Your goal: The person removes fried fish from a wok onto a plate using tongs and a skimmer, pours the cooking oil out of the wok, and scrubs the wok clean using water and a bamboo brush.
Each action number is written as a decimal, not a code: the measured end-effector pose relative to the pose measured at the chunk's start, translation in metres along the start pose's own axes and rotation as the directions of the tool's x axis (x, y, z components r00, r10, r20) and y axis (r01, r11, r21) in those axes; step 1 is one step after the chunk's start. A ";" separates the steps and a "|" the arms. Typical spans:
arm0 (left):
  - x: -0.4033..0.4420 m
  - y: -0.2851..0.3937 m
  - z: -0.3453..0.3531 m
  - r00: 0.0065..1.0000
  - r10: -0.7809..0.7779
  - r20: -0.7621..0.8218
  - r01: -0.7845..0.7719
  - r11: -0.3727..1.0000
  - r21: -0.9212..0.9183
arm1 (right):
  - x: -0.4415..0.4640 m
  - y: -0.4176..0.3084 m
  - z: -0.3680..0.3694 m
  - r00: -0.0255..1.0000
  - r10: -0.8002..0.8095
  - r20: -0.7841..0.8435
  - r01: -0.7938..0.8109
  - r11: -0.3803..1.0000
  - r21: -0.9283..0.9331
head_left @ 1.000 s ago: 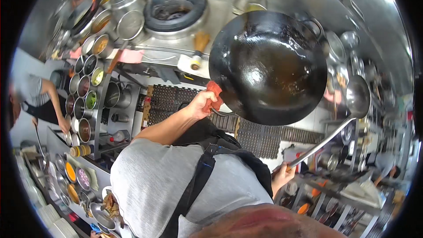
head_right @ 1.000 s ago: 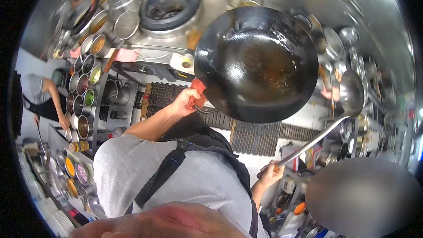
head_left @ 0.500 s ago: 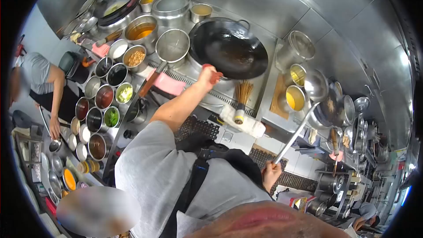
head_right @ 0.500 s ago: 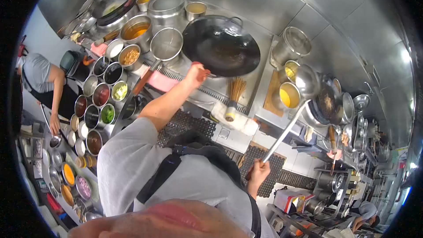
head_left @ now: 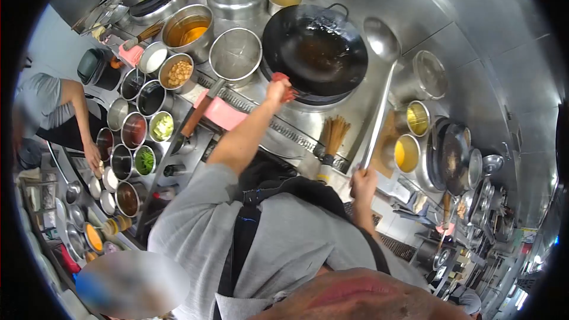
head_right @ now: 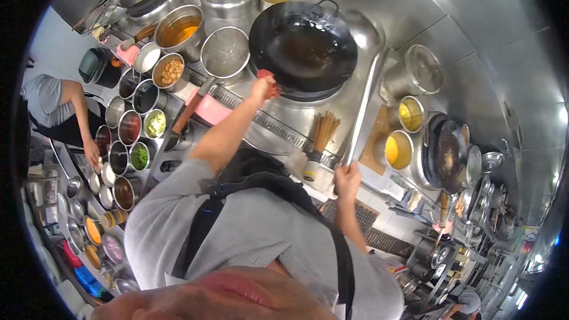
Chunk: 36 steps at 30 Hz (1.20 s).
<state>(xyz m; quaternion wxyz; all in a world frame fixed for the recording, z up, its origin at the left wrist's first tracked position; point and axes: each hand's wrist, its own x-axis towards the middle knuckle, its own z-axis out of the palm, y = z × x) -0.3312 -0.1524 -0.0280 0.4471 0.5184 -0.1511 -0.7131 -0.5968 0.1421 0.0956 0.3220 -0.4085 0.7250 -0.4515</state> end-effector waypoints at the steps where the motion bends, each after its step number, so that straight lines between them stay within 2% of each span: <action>1: -0.016 0.007 0.003 1.000 0.014 0.009 -0.015 0.999 0.033 | 0.021 -0.013 0.012 0.999 -0.016 0.028 0.016 1.000 -0.007; 4: -0.030 0.015 0.000 0.997 -0.036 0.066 0.034 0.999 0.028 | 0.088 -0.087 0.056 0.981 -0.173 0.093 0.177 0.984 -0.034; 5: -0.038 0.021 -0.012 0.997 -0.041 0.070 0.039 0.999 0.026 | 0.112 -0.109 0.072 0.983 -0.128 0.129 0.135 0.990 -0.040; 7: -0.049 0.042 -0.039 0.955 -0.141 0.261 0.195 0.961 -0.194 | 0.168 -0.159 0.113 0.966 -0.098 0.241 0.121 0.989 -0.082; 8: -0.051 0.049 -0.062 0.946 -0.101 0.310 0.157 0.974 -0.163 | 0.194 -0.182 0.136 0.944 -0.091 0.316 0.134 0.984 -0.118; 9: -0.055 0.051 -0.091 0.932 -0.069 0.357 0.124 0.983 -0.135 | 0.220 -0.205 0.161 0.943 -0.023 0.333 0.126 0.949 -0.290; 10: -0.054 0.054 -0.121 0.935 -0.027 0.355 0.038 0.999 -0.025 | 0.250 -0.224 0.189 0.940 0.045 0.338 0.121 0.883 -0.454; 11: -0.051 0.052 -0.151 0.935 0.017 0.356 -0.049 0.996 0.081 | 0.283 -0.233 0.218 0.946 -0.063 0.318 0.253 0.757 -0.602; 12: -0.023 0.004 -0.188 0.917 0.378 0.128 -0.391 0.786 0.478 | 0.308 -0.237 0.246 0.932 -0.167 0.322 0.356 0.588 -0.726; 13: -0.033 0.009 -0.213 0.878 0.444 0.177 -0.400 0.479 0.782 | 0.322 -0.250 0.272 0.924 -0.181 0.336 0.381 0.501 -0.777; 14: -0.045 0.016 -0.225 0.948 0.292 0.128 -0.263 0.491 0.830 | 0.334 -0.264 0.296 0.916 -0.195 0.350 0.400 0.410 -0.820; 15: -0.051 0.014 -0.229 0.954 0.264 0.139 -0.261 0.510 0.820 | 0.347 -0.271 0.314 0.918 -0.184 0.350 0.396 0.403 -0.825; 16: -0.055 0.019 -0.229 0.960 0.233 0.155 -0.258 0.525 0.811 | 0.359 -0.274 0.330 0.913 -0.133 0.386 0.408 0.330 -0.851; 17: -0.055 0.026 -0.227 0.962 0.221 0.162 -0.258 0.527 0.810 | 0.369 -0.277 0.341 0.906 -0.081 0.415 0.421 0.256 -0.870; 19: -0.069 0.045 -0.215 0.954 0.213 0.213 -0.284 0.401 0.871 | 0.376 -0.280 0.350 0.895 -0.048 0.444 0.443 0.205 -0.873; 20: -0.066 0.044 -0.217 0.955 0.209 0.210 -0.281 0.411 0.867 | 0.381 -0.285 0.354 0.876 -0.036 0.480 0.479 0.162 -0.863; 21: -0.065 0.041 -0.220 0.941 0.257 0.222 -0.304 0.346 0.888 | 0.376 -0.294 0.353 0.867 -0.023 0.498 0.496 0.135 -0.858; 22: -0.065 0.041 -0.222 0.924 0.302 0.236 -0.322 0.277 0.905 | 0.373 -0.297 0.353 0.864 -0.019 0.504 0.502 0.128 -0.855; 23: -0.065 0.043 -0.223 0.924 0.305 0.231 -0.320 0.283 0.904 | 0.372 -0.299 0.353 0.879 -0.046 0.475 0.477 0.146 -0.867; 25: -0.067 0.052 -0.223 0.815 0.484 0.318 -0.387 0.048 0.921 | 0.370 -0.298 0.352 0.881 -0.155 0.448 0.472 0.203 -0.858; 26: -0.063 0.051 -0.225 0.817 0.483 0.317 -0.387 0.052 0.920 | 0.371 -0.298 0.351 0.881 -0.153 0.448 0.472 0.200 -0.859; 28: -0.057 0.046 -0.232 0.876 0.418 0.241 -0.364 0.246 0.898 | 0.361 -0.311 0.358 0.881 -0.230 0.415 0.469 0.292 -0.834; 29: -0.054 0.046 -0.233 0.877 0.416 0.240 -0.363 0.246 0.899 | 0.360 -0.316 0.364 0.881 -0.227 0.415 0.468 0.293 -0.834; 31: -0.055 0.053 -0.234 0.905 0.349 0.243 -0.346 0.273 0.897 | 0.356 -0.321 0.381 0.843 -0.342 0.415 0.529 0.389 -0.755; 34: -0.064 0.069 -0.231 0.918 0.333 0.216 -0.300 0.225 0.927 | 0.361 -0.332 0.427 0.844 -0.302 0.443 0.536 0.472 -0.700; 35: -0.065 0.072 -0.234 0.924 0.328 0.198 -0.290 0.260 0.921 | 0.378 -0.321 0.446 0.779 -0.378 0.500 0.622 0.365 -0.692; 36: -0.067 0.074 -0.236 0.923 0.344 0.175 -0.272 0.259 0.927 | 0.381 -0.320 0.466 0.764 -0.388 0.516 0.642 0.369 -0.672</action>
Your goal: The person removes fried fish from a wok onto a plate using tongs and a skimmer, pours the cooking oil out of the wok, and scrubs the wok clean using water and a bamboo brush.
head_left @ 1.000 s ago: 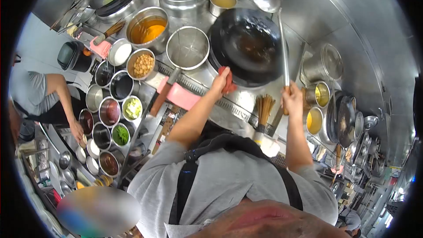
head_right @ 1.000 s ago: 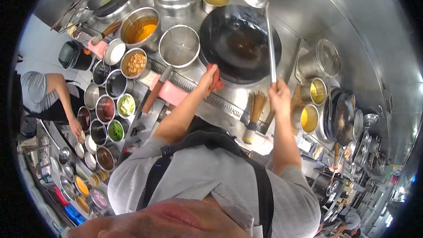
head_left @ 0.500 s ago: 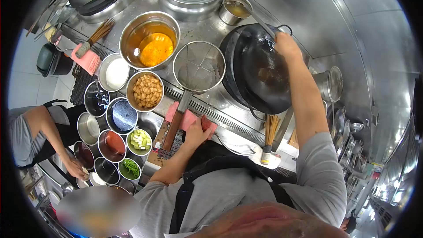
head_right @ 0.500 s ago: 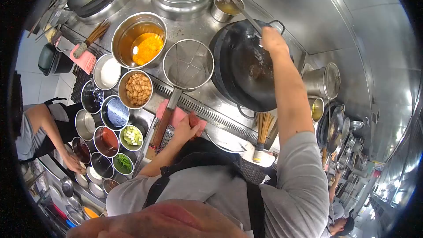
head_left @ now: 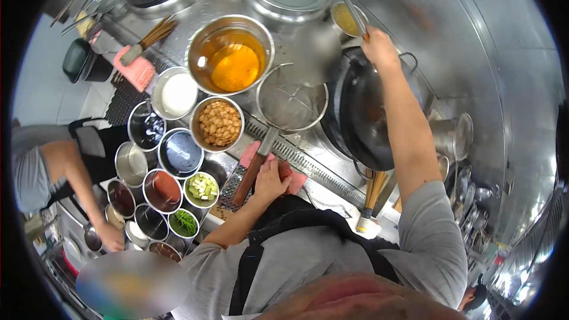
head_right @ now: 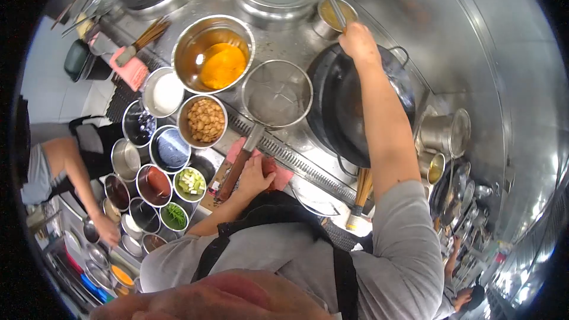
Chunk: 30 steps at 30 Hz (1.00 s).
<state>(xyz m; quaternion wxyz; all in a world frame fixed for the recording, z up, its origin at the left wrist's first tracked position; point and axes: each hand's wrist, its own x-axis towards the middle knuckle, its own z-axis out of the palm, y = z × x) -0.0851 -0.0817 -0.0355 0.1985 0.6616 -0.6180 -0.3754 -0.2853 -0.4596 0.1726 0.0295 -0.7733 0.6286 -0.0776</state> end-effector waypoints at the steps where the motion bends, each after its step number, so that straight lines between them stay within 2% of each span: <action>1: -0.002 0.001 -0.003 1.000 -0.004 0.007 0.004 1.000 -0.030 | 0.010 -0.017 0.010 0.996 0.054 0.071 -0.054 0.999 -0.007; 2: -0.004 0.001 -0.005 1.000 -0.009 0.012 0.009 0.998 -0.059 | 0.020 -0.033 0.022 0.984 0.104 0.142 -0.103 0.995 -0.019; 4: -0.006 0.000 -0.005 0.997 -0.066 0.042 0.069 0.995 -0.068 | 0.032 -0.053 0.047 0.984 0.055 0.167 -0.064 0.997 0.046; 5: -0.007 0.000 -0.005 0.996 -0.077 0.040 0.080 0.992 -0.095 | 0.035 -0.061 0.054 0.937 0.181 0.300 -0.276 0.909 0.313; 6: -0.008 0.001 -0.006 0.996 -0.083 0.044 0.088 0.989 -0.123 | 0.037 -0.064 0.059 0.849 0.254 0.463 -0.489 0.709 0.508; 7: -0.012 0.001 -0.006 0.995 -0.092 0.031 0.095 0.989 -0.115 | 0.041 -0.061 0.063 0.799 0.189 0.571 -0.569 0.544 0.617; 8: -0.015 0.002 -0.006 0.998 -0.057 -0.008 0.056 0.995 -0.083 | 0.037 -0.055 0.070 0.805 0.175 0.568 -0.560 0.542 0.627; 10: -0.013 0.001 -0.006 0.998 -0.007 -0.067 0.005 0.999 -0.036 | 0.028 -0.050 0.072 0.802 0.152 0.578 -0.595 0.118 0.795; 11: -0.013 -0.001 -0.007 0.980 0.066 -0.185 -0.072 0.997 -0.028 | 0.021 -0.046 0.071 0.809 0.150 0.569 -0.578 0.027 0.815; 12: -0.014 0.001 -0.014 0.945 0.144 -0.295 -0.153 0.988 -0.008 | 0.014 -0.042 0.066 0.818 0.146 0.556 -0.563 0.013 0.826; 13: -0.012 0.001 -0.022 0.942 0.163 -0.292 -0.166 0.986 0.012 | 0.006 -0.035 0.062 0.839 0.135 0.528 -0.527 -0.046 0.849; 14: -0.010 0.001 -0.031 0.902 0.170 -0.398 -0.166 0.985 0.046 | -0.003 -0.027 0.056 0.856 0.132 0.499 -0.489 -0.104 0.866; 15: -0.013 0.003 -0.039 0.852 0.180 -0.492 -0.165 0.984 0.073 | -0.013 -0.016 0.051 0.858 0.149 0.491 -0.476 -0.123 0.871; 16: -0.023 -0.006 -0.043 0.949 0.001 -0.314 0.026 0.996 0.082 | -0.024 -0.005 0.045 0.873 0.154 0.464 -0.444 -0.145 0.884; 18: -0.031 -0.025 -0.045 0.984 -0.157 -0.085 0.170 0.971 0.167 | -0.042 0.016 0.025 0.893 0.171 0.416 -0.387 -0.175 0.905; 19: -0.031 -0.033 -0.044 0.987 -0.141 -0.077 0.153 0.972 0.181 | -0.055 0.026 0.014 0.898 0.169 0.406 -0.377 -0.178 0.909; 21: -0.038 -0.049 -0.035 0.976 -0.216 0.020 0.201 0.933 0.298 | -0.083 0.055 0.000 0.897 0.167 0.409 -0.378 -0.189 0.906; 22: -0.042 -0.054 -0.034 0.990 -0.141 0.000 0.136 0.955 0.262 | -0.098 0.067 -0.009 0.897 0.168 0.410 -0.378 -0.192 0.906; 24: -0.054 -0.054 -0.037 0.994 -0.109 -0.031 0.113 0.957 0.268 | -0.132 0.098 -0.028 0.912 0.147 0.383 -0.371 -0.104 0.923; 26: -0.075 -0.017 -0.057 0.980 -0.197 0.005 0.186 0.933 0.307 | -0.171 0.125 -0.044 0.908 0.213 0.362 -0.355 -0.071 0.932; 28: -0.090 -0.013 -0.058 0.980 -0.199 -0.019 0.194 0.925 0.328 | -0.210 0.148 -0.059 0.917 0.281 0.283 -0.289 -0.020 0.957; 30: -0.096 -0.015 -0.054 0.975 -0.220 -0.035 0.217 0.905 0.365 | -0.246 0.175 -0.068 0.909 0.322 0.266 -0.289 0.024 0.957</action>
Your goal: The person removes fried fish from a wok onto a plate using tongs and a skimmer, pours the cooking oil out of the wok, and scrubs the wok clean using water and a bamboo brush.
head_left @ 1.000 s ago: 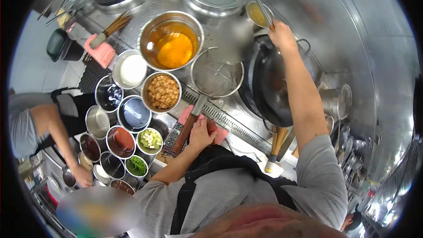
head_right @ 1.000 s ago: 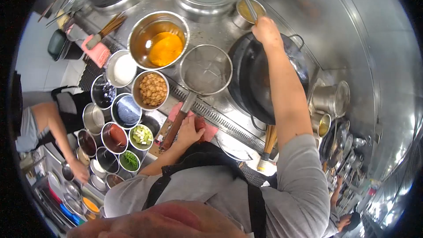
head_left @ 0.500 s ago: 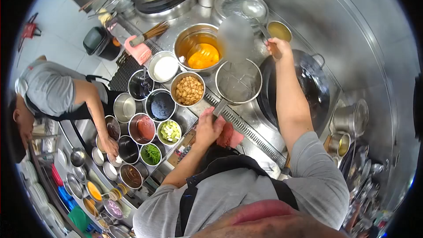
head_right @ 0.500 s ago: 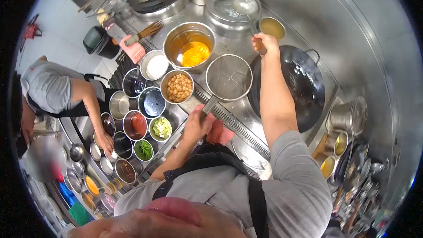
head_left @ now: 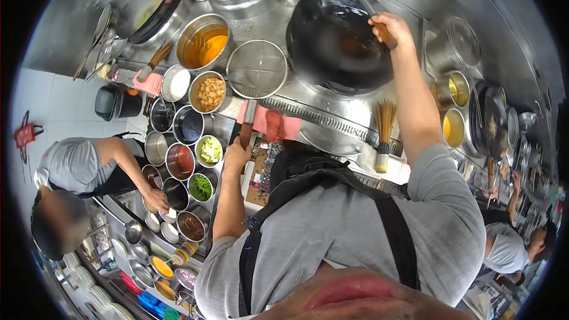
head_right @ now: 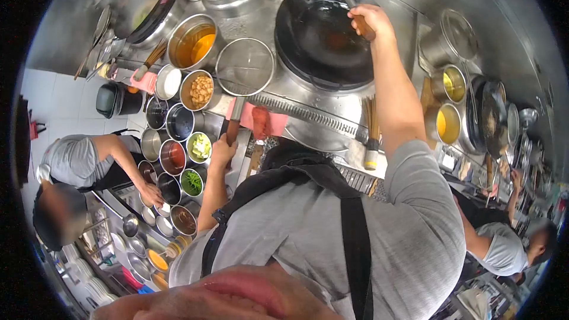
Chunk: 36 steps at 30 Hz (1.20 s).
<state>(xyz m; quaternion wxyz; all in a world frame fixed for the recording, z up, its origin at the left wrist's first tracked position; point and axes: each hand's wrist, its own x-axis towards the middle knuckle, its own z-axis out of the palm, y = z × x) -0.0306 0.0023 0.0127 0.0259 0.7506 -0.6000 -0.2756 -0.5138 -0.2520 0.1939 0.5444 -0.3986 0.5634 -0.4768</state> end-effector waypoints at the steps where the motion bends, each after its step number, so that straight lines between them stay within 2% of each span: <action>1: -0.001 0.000 0.001 1.000 0.012 0.002 -0.012 1.000 -0.007 | -0.015 0.002 -0.016 1.000 0.000 -0.011 0.000 1.000 0.004; 3: -0.003 0.002 0.007 0.999 0.012 -0.035 -0.012 1.000 0.002 | -0.048 0.006 -0.047 0.995 -0.016 -0.097 0.005 0.994 -0.113; 4: -0.002 -0.001 0.014 0.999 0.004 -0.051 -0.003 1.000 0.020 | -0.062 0.008 -0.064 0.994 -0.020 -0.105 0.008 0.994 -0.112; 6: -0.001 -0.003 0.024 0.998 0.003 -0.062 -0.002 1.000 0.012 | -0.088 0.014 -0.096 0.993 0.005 -0.116 -0.046 0.933 -0.357; 8: -0.005 0.001 0.030 0.987 -0.007 -0.158 0.004 1.000 -0.022 | -0.111 0.030 -0.127 0.990 -0.015 -0.140 -0.042 0.917 -0.397; 14: 0.014 -0.002 0.022 0.991 -0.022 -0.130 0.007 0.993 -0.119 | -0.203 0.051 -0.155 0.993 0.033 -0.111 -0.080 0.891 -0.446; 15: 0.029 -0.015 0.029 1.000 -0.020 -0.023 0.014 0.967 -0.254 | -0.214 0.060 -0.157 0.991 0.074 -0.110 -0.115 0.896 -0.430; 16: 0.021 -0.003 0.018 0.996 -0.002 0.084 0.034 0.923 -0.384 | -0.224 0.069 -0.156 0.992 0.076 -0.099 -0.112 0.894 -0.434; 17: 0.011 0.009 0.007 0.963 -0.043 0.265 0.206 0.754 -0.623 | -0.232 0.079 -0.155 0.993 0.085 -0.082 -0.112 0.902 -0.417; 18: 0.013 0.008 0.006 0.937 -0.038 0.346 0.287 0.648 -0.706 | -0.237 0.088 -0.152 0.994 0.093 -0.063 -0.111 0.909 -0.401; 20: 0.007 0.013 -0.003 0.900 -0.004 0.435 0.364 0.552 -0.750 | -0.241 0.105 -0.139 0.995 0.088 -0.054 -0.101 0.926 -0.364; 21: 0.007 0.011 0.000 0.903 0.025 0.429 0.365 0.482 -0.796 | -0.241 0.112 -0.131 0.998 0.052 -0.047 -0.066 0.915 -0.398; 22: 0.004 0.009 0.002 0.905 0.052 0.422 0.366 0.406 -0.837 | -0.238 0.115 -0.126 0.995 0.093 -0.023 -0.093 0.865 -0.493; 24: 0.001 0.006 0.000 0.891 0.031 0.452 0.409 0.374 -0.832 | -0.227 0.135 -0.113 0.994 -0.106 -0.002 0.061 0.586 -0.808; 25: 0.004 0.001 0.004 0.896 0.025 0.444 0.404 0.368 -0.837 | -0.224 0.142 -0.105 0.995 -0.099 0.012 0.067 0.583 -0.810; 27: 0.009 -0.011 0.012 0.897 0.027 0.440 0.401 0.365 -0.840 | -0.219 0.153 -0.092 0.935 -0.352 0.037 0.202 0.446 -0.872; 29: 0.020 -0.019 0.020 0.946 -0.075 0.316 0.302 0.562 -0.770 | -0.212 0.155 -0.083 0.955 -0.295 0.018 0.149 0.432 -0.890; 30: 0.028 -0.025 0.030 0.947 -0.072 0.314 0.300 0.549 -0.780 | -0.207 0.152 -0.075 0.972 -0.235 -0.001 0.101 0.421 -0.901; 31: 0.035 -0.032 0.040 0.969 -0.124 0.213 0.239 0.678 -0.695 | -0.208 0.139 -0.061 0.977 -0.214 -0.021 0.085 0.473 -0.877; 32: 0.042 -0.042 0.048 0.981 -0.164 0.101 0.192 0.788 -0.585 | -0.200 0.136 -0.052 0.976 -0.219 0.002 0.104 0.458 -0.883; 33: 0.032 -0.028 0.039 0.977 -0.207 0.048 0.201 0.826 -0.526 | -0.190 0.135 -0.043 0.949 -0.311 0.047 0.190 0.449 -0.873; 34: 0.045 -0.045 0.062 0.980 -0.197 -0.008 0.169 0.860 -0.482 | -0.179 0.131 -0.029 0.912 -0.400 0.092 0.277 0.434 -0.857; 35: 0.034 -0.035 0.047 0.984 -0.178 -0.019 0.146 0.859 -0.491 | -0.172 0.112 -0.002 0.938 -0.343 0.051 0.219 0.474 -0.853; 36: 0.017 -0.018 0.030 0.987 -0.158 -0.031 0.122 0.860 -0.496 | -0.161 0.094 0.028 0.934 -0.348 0.081 0.245 0.460 -0.853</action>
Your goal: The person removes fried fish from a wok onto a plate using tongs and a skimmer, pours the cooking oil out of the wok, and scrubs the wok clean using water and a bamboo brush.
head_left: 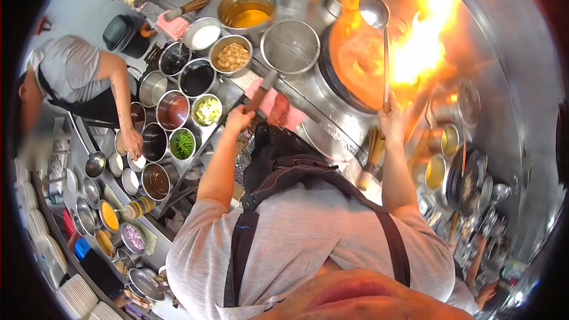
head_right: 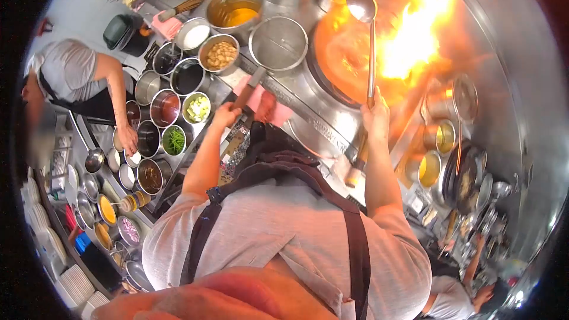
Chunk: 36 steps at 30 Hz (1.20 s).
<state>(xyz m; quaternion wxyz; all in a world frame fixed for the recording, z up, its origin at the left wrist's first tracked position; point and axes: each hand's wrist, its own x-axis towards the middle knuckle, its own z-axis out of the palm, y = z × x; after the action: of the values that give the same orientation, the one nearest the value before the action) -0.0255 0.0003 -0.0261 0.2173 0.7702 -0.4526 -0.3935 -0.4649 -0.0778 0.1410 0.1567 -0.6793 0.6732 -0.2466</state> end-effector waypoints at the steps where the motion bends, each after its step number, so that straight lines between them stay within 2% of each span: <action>1: 0.000 -0.002 -0.003 0.999 -0.020 0.042 0.023 0.996 -0.083 | 0.021 -0.029 0.007 0.998 0.054 0.046 -0.054 0.999 0.006; 2: 0.001 -0.006 -0.006 0.995 -0.032 0.090 0.047 0.986 -0.162 | 0.040 -0.051 0.018 0.989 0.113 0.091 -0.115 0.993 0.008; 4: 0.007 -0.019 -0.006 0.953 -0.101 0.285 0.232 0.849 -0.475 | 0.110 -0.078 0.059 0.994 0.041 0.103 -0.035 0.998 -0.057; 5: 0.011 -0.024 -0.007 0.936 -0.106 0.335 0.274 0.818 -0.507 | 0.143 -0.111 0.071 0.969 0.129 0.209 -0.123 0.991 -0.043; 6: 0.017 -0.027 -0.009 0.918 -0.105 0.383 0.313 0.784 -0.536 | 0.175 -0.127 0.094 0.994 0.010 0.113 0.001 0.995 -0.104; 7: 0.021 -0.026 -0.016 0.855 -0.078 0.513 0.405 0.718 -0.566 | 0.210 -0.139 0.122 0.992 -0.121 0.024 0.123 0.977 -0.173; 8: 0.017 -0.011 -0.033 0.814 -0.054 0.578 0.438 0.710 -0.551 | 0.249 -0.145 0.148 0.987 -0.143 0.069 0.158 0.935 -0.319; 9: 0.018 -0.003 -0.044 0.778 -0.007 0.628 0.454 0.698 -0.554 | 0.301 -0.140 0.180 0.976 -0.172 0.131 0.214 0.866 -0.453; 10: 0.018 -0.003 -0.049 0.752 0.029 0.659 0.478 0.664 -0.575 | 0.399 -0.055 0.246 0.972 -0.202 0.123 0.236 0.823 -0.517; 11: 0.017 -0.006 -0.051 0.743 0.056 0.667 0.466 0.673 -0.574 | 0.393 -0.119 0.254 0.965 -0.004 0.261 0.171 0.766 -0.619; 12: 0.016 -0.011 -0.051 0.753 0.062 0.655 0.459 0.664 -0.590 | 0.391 -0.140 0.243 0.967 -0.132 0.219 0.204 0.914 -0.351; 13: 0.022 -0.025 -0.040 0.745 0.170 0.645 0.439 0.603 -0.666 | 0.398 -0.155 0.252 0.957 -0.183 0.227 0.216 0.968 -0.130; 14: 0.016 -0.015 -0.057 0.772 0.117 0.624 0.415 0.651 -0.636 | 0.394 -0.163 0.261 0.954 -0.161 0.251 0.125 0.981 0.151; 15: 0.023 -0.026 -0.041 0.804 0.169 0.571 0.321 0.684 -0.655 | 0.382 -0.175 0.263 0.951 -0.098 0.292 -0.041 0.899 0.435; 16: 0.030 -0.032 -0.030 0.842 0.171 0.511 0.218 0.760 -0.613 | 0.373 -0.178 0.265 0.943 -0.050 0.328 -0.172 0.771 0.613; 17: 0.036 -0.036 -0.021 0.851 0.160 0.500 0.171 0.815 -0.553 | 0.374 -0.177 0.256 0.943 -0.045 0.331 -0.219 0.666 0.713; 18: 0.030 -0.035 -0.019 0.889 0.093 0.448 0.211 0.786 -0.581 | 0.452 -0.128 0.271 0.858 0.047 0.512 -0.430 0.612 0.664; 19: 0.012 -0.028 -0.034 0.897 0.069 0.437 0.194 0.827 -0.528 | 0.397 -0.154 0.244 0.905 0.019 0.425 -0.360 0.567 0.741; 20: 0.005 -0.026 -0.035 0.908 0.051 0.415 0.206 0.810 -0.549 | 0.344 -0.187 0.218 0.935 0.015 0.356 -0.312 0.515 0.799; 21: 0.005 -0.025 -0.034 0.918 0.061 0.392 0.162 0.844 -0.512 | 0.279 -0.216 0.197 0.968 -0.149 0.204 -0.061 0.644 0.763; 23: 0.002 -0.024 -0.031 0.926 0.085 0.368 0.097 0.888 -0.450 | 0.277 -0.200 0.172 0.932 0.038 0.361 -0.309 0.607 0.733; 24: -0.003 -0.024 -0.032 0.926 0.093 0.367 0.088 0.889 -0.449 | 0.293 -0.177 0.163 0.935 0.037 0.353 -0.302 0.605 0.737; 26: -0.014 -0.023 -0.033 0.951 0.192 0.241 -0.051 0.871 -0.489 | 0.331 -0.124 0.147 0.707 0.053 0.705 -0.527 0.705 0.476; 27: -0.011 -0.021 -0.033 0.942 0.183 0.283 -0.041 0.896 -0.442 | 0.339 -0.105 0.145 0.695 -0.042 0.718 -0.453 0.750 0.482; 28: -0.012 -0.019 -0.034 0.932 0.186 0.310 -0.011 0.872 -0.490 | 0.322 -0.099 0.145 0.693 -0.113 0.712 -0.380 0.782 0.494; 29: -0.019 -0.012 -0.042 0.942 0.163 0.295 0.029 0.832 -0.553 | 0.274 -0.138 0.144 0.841 0.061 0.537 -0.346 0.824 0.448; 30: -0.004 -0.019 -0.022 0.928 0.191 0.320 -0.008 0.869 -0.495 | 0.251 -0.166 0.135 0.846 0.189 0.498 -0.377 0.873 0.309; 31: -0.011 -0.007 -0.040 0.902 0.086 0.422 0.170 0.829 -0.532 | 0.270 -0.129 0.143 0.880 0.181 0.439 -0.406 0.766 0.498; 32: -0.010 -0.006 -0.041 0.894 0.136 0.427 0.160 0.794 -0.587 | 0.235 -0.179 0.132 0.902 0.113 0.417 -0.322 0.820 0.473; 33: -0.004 -0.009 -0.041 0.861 0.161 0.482 0.186 0.783 -0.594 | 0.225 -0.195 0.126 0.930 0.134 0.342 -0.271 0.880 0.391; 34: 0.001 -0.017 -0.025 0.873 0.100 0.477 0.251 0.747 -0.616 | 0.231 -0.206 0.123 0.916 0.259 0.305 -0.320 0.933 0.168; 35: 0.000 -0.007 -0.038 0.848 0.065 0.526 0.345 0.686 -0.641 | 0.245 -0.192 0.129 0.953 0.160 0.256 -0.201 0.969 0.143; 36: 0.003 -0.002 -0.043 0.821 0.092 0.563 0.387 0.636 -0.667 | 0.284 -0.146 0.149 0.989 -0.034 0.142 0.032 0.999 0.012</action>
<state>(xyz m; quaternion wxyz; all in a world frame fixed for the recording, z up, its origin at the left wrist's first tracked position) 0.0112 -0.0026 -0.0030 0.3446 0.4962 -0.2199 -0.7660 -0.2693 -0.3709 0.1319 0.2037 -0.7054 0.6477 -0.2033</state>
